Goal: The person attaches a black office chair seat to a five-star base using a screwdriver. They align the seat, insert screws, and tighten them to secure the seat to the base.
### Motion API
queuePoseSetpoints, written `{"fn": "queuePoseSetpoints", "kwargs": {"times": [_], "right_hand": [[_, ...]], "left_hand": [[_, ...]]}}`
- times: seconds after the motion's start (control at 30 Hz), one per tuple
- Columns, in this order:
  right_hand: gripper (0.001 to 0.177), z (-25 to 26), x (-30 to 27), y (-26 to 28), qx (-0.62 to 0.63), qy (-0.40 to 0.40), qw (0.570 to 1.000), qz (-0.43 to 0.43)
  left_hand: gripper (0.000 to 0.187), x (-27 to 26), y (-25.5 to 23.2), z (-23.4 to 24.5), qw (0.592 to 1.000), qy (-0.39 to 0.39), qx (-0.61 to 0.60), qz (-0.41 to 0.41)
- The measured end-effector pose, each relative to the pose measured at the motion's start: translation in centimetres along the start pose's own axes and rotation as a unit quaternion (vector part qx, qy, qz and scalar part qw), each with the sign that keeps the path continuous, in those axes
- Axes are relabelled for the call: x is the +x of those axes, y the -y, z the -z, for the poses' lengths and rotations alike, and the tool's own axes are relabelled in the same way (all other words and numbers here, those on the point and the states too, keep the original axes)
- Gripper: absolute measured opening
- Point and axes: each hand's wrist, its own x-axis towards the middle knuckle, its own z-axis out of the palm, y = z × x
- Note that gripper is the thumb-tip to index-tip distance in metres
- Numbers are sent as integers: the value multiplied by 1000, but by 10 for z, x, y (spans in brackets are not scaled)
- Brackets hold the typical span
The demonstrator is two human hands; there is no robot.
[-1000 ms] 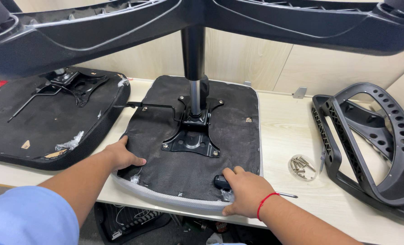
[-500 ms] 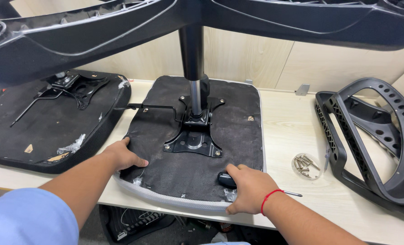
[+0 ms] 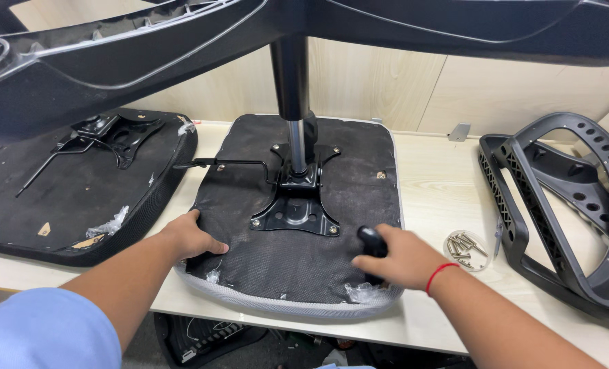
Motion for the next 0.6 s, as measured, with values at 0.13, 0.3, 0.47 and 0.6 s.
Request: {"fn": "queuePoseSetpoints", "kwargs": {"times": [0.13, 0.3, 0.47, 0.6], "right_hand": [[49, 30, 10, -57, -82, -195, 971, -108], [78, 56, 5, -106, -127, -149, 944, -265], [94, 53, 12, -109, -155, -90, 940, -289], [85, 45, 18, -109, -167, -44, 935, -310]], "left_hand": [[124, 5, -4, 3, 999, 4, 49, 1], [115, 9, -12, 7, 996, 14, 89, 4], [110, 8, -19, 9, 993, 24, 116, 22], [111, 7, -18, 8, 993, 23, 111, 16]]}}
